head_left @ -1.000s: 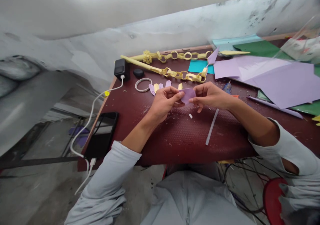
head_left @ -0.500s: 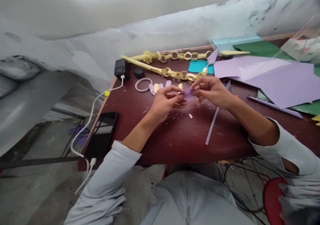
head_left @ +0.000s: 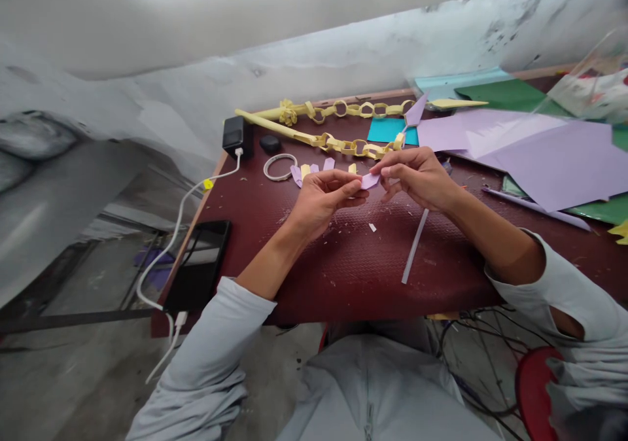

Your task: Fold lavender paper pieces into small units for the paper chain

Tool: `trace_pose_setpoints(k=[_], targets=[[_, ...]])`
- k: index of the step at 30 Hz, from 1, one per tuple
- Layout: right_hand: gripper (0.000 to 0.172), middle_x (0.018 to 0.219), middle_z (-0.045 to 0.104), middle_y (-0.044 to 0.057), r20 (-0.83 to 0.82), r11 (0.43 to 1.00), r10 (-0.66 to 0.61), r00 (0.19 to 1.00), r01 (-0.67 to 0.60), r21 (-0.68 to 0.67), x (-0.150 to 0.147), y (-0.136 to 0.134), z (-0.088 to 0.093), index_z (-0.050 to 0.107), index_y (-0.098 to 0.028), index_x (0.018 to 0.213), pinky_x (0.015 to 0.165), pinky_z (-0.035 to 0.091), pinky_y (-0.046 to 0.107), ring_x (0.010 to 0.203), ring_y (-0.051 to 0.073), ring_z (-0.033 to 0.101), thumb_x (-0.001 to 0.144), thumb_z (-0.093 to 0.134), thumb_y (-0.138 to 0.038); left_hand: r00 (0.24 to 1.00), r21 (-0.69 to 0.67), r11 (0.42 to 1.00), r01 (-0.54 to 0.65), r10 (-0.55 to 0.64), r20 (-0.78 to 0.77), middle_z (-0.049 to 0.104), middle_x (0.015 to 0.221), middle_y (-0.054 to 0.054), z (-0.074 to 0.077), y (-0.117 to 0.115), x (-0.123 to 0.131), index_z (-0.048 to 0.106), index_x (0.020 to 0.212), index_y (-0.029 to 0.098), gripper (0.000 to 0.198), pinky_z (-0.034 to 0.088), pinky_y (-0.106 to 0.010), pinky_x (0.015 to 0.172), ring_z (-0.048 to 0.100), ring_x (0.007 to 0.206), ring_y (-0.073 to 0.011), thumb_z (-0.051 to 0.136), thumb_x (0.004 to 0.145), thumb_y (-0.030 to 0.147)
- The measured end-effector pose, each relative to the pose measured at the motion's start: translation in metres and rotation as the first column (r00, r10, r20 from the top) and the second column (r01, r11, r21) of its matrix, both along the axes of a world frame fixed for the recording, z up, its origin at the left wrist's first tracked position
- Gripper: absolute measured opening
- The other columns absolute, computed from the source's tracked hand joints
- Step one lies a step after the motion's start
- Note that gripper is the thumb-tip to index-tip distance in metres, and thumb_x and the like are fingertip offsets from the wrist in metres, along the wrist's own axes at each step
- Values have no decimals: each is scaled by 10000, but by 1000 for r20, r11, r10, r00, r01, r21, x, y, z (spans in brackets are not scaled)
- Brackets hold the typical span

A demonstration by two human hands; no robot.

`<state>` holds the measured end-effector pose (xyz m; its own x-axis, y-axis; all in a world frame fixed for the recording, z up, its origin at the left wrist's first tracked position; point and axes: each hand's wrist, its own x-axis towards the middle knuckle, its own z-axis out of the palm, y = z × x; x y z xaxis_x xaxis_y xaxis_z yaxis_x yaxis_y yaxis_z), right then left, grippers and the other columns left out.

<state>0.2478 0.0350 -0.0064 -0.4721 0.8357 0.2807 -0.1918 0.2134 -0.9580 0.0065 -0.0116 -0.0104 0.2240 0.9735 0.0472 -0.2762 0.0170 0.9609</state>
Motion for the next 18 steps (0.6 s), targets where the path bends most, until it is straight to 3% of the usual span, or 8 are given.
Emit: trace_pose_setpoints(k=[6,10,18], targets=[[468,872,763,6,71,998,36,997,-39,43,0,1,-1,809,-160,1254,652,739,275,704,144,773,916,997,-424,991,82,996,-33,43,-124,859,884,-41,-6,2,-2,808,1129,185,561,740,-341,817,852,782,-186,1075,769,522],[580,899,746,-1,99,997,45,994,-51,54,-1,0,-3,728,-172,1365,664,738,279,723,156,792,932,986,-461,982,107,994,-26,46,-185,856,865,-58,-5,0,-2,807,1108,161,572,729,-312,763,837,743,-181,1074,769,537],[603,917,760,-4,135,996,83,987,-87,23,-2,-3,-1,612,-189,1399,696,738,284,760,170,826,986,937,-485,976,111,994,14,11,-216,858,887,-74,-4,-2,0,801,1125,159,606,738,-338,791,853,783,-204,1077,757,554]])
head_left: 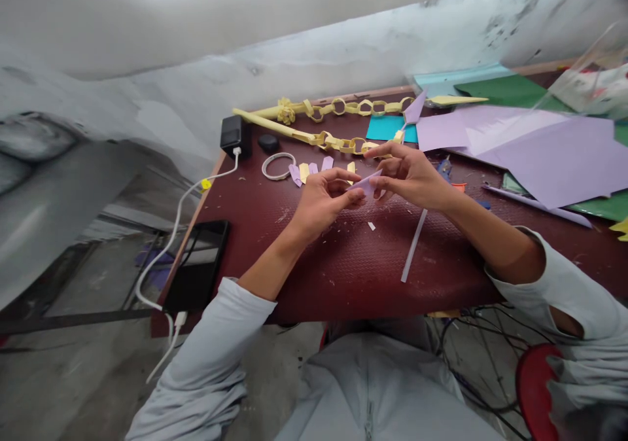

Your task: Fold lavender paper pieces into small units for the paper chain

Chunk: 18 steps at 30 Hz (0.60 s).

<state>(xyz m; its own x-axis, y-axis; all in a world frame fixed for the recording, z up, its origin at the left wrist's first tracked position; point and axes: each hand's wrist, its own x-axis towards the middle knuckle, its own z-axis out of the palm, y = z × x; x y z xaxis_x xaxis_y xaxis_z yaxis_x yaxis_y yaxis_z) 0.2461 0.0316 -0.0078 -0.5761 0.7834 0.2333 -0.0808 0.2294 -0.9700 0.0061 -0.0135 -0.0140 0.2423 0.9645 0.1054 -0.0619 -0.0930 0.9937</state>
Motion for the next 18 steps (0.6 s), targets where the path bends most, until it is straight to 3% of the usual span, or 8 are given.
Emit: trace_pose_setpoints(k=[6,12,18], targets=[[510,933,790,0,1,999,37,999,-37,2,-2,-1,0,601,-199,1346,734,737,276,780,161,839,1037,876,-498,999,4,1000,3,-3,-50,842,877,-64,0,-1,1,784,1139,161,604,735,-348,814,849,798,-205,1045,793,581],[480,866,813,4,33,1000,18,999,-18,7,0,-1,2,624,-205,1344,674,731,303,716,187,836,1064,816,-544,1000,-26,1000,12,-12,-14,829,836,-33,4,-3,2,780,1119,191,552,711,-317,763,813,733,-175,1056,781,530],[449,825,784,6,38,1000,-15,999,14,20,2,0,2,696,-189,1299,656,716,276,713,180,831,1065,825,-550,999,72,997,4,-2,-39,877,1041,-79,4,-1,-1,843,1127,182,492,712,-326,866,838,906,-192,1067,765,429]])
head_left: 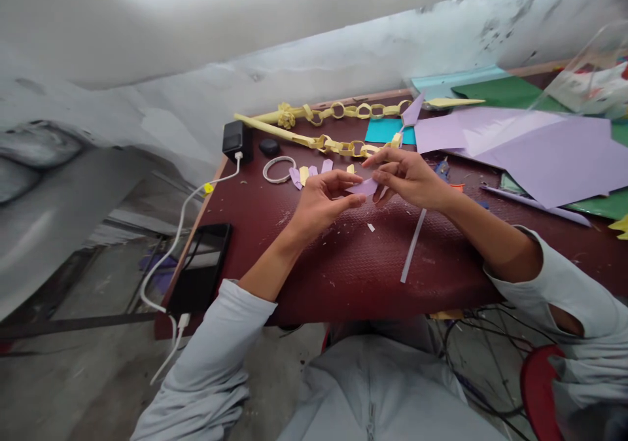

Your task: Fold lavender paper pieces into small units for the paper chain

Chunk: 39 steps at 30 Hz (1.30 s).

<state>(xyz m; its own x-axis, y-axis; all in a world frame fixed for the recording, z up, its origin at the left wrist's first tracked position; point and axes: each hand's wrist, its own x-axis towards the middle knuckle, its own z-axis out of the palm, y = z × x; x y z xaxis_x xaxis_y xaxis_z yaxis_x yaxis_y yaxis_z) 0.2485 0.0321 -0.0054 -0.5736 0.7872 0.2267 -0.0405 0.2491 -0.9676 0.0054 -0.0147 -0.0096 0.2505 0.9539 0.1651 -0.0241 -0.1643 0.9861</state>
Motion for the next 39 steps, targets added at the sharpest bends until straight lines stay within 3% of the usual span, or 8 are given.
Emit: trace_pose_setpoints(k=[9,13,19,25,31,39], targets=[[427,1064,829,68,-16,988,104,994,-102,114,4,2,0,833,-142,1211,721,725,239,848,157,823,921,989,-414,999,-30,999,-31,32,29,868,924,-72,-4,2,-2,845,1109,177,516,733,-329,814,846,805,-188,1010,846,589],[334,948,830,56,-12,992,46,999,-44,121,3,1,1,862,-134,1114,722,729,243,788,143,800,970,949,-423,999,-45,999,-10,12,47,874,945,-83,-2,1,-1,845,1093,176,505,735,-320,800,849,803,-186,985,873,609],[375,892,826,53,-23,995,73,997,-71,64,3,0,4,871,-141,1108,695,730,250,757,152,805,1008,905,-500,1000,-40,999,0,0,17,892,1006,-91,1,0,-2,869,1152,180,540,744,-341,852,857,858,-199,1074,773,505],[383,857,816,36,-17,993,106,994,-105,46,2,-1,5,861,-145,1096,681,717,229,740,138,786,972,941,-498,1000,-44,999,-10,10,0,884,977,-119,1,0,-2,857,1048,170,524,742,-342,812,864,844,-215,950,891,662],[381,835,822,32,-40,1000,24,999,-24,8,0,1,2,793,-158,1092,616,713,267,658,154,790,961,946,-481,1000,-58,998,23,-22,5,870,945,-91,-3,1,-1,842,984,163,472,742,-322,794,846,811,-192,983,872,600],[409,793,800,12,-63,999,11,998,-14,-47,-1,-6,8,752,-173,1084,556,693,266,582,157,782,919,987,-464,999,-78,997,-26,29,34,843,858,-27,-3,1,0,789,1131,231,516,721,-309,705,849,728,-203,1007,840,596]])
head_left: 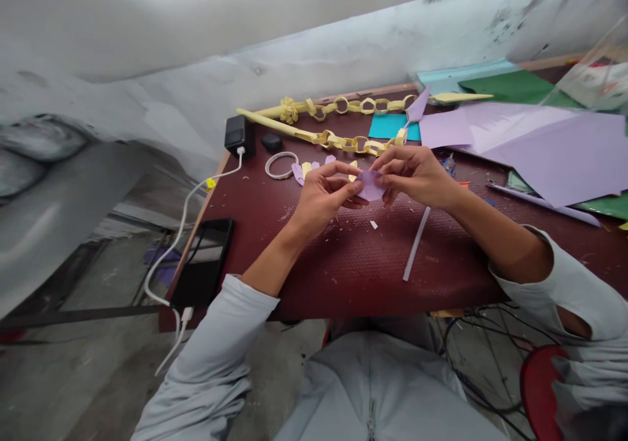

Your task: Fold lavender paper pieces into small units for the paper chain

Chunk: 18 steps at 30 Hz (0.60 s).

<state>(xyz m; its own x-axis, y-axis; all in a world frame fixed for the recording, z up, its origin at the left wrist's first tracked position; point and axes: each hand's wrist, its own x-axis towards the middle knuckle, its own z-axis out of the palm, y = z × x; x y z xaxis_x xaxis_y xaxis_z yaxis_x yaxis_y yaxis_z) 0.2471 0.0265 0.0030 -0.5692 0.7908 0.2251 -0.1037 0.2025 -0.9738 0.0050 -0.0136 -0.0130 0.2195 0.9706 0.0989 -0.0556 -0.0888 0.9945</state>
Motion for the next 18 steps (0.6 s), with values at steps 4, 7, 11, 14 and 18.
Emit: trace_pose_setpoints(k=[4,7,11,14,18], targets=[[383,749,778,-2,-20,999,-38,999,38,7,-1,-2,0,765,-180,1068,531,675,253,561,148,766,929,978,-467,999,3,1000,-26,26,24,842,857,-22,1,-1,3,782,1081,239,474,720,-313,684,846,725,-204,1008,836,575],[320,733,760,2,-28,997,-70,997,71,33,-2,-2,-3,797,-179,1041,534,679,263,570,154,766,955,951,-446,997,18,999,-38,37,61,840,859,-16,2,-3,5,791,1049,234,427,725,-307,688,843,740,-196,1005,839,538],[263,771,780,19,-50,992,-93,994,97,82,-2,-1,-6,837,-178,995,571,709,290,609,165,782,962,935,-420,996,16,1000,-20,18,90,846,887,-27,4,-5,6,788,1006,220,431,735,-302,708,849,790,-193,994,845,562],[254,798,793,34,-65,991,-92,994,98,88,-1,1,-8,851,-177,999,586,717,300,624,168,785,965,936,-414,997,16,999,-31,30,76,851,919,-47,5,-5,6,793,1013,210,465,740,-305,720,849,818,-194,967,868,616],[256,848,802,50,-70,993,-76,995,82,85,-1,0,-7,855,-166,1015,634,729,302,676,170,803,969,937,-404,998,11,1000,-28,27,58,864,979,-77,3,-4,6,830,1069,185,467,747,-313,753,859,862,-205,980,870,580]])
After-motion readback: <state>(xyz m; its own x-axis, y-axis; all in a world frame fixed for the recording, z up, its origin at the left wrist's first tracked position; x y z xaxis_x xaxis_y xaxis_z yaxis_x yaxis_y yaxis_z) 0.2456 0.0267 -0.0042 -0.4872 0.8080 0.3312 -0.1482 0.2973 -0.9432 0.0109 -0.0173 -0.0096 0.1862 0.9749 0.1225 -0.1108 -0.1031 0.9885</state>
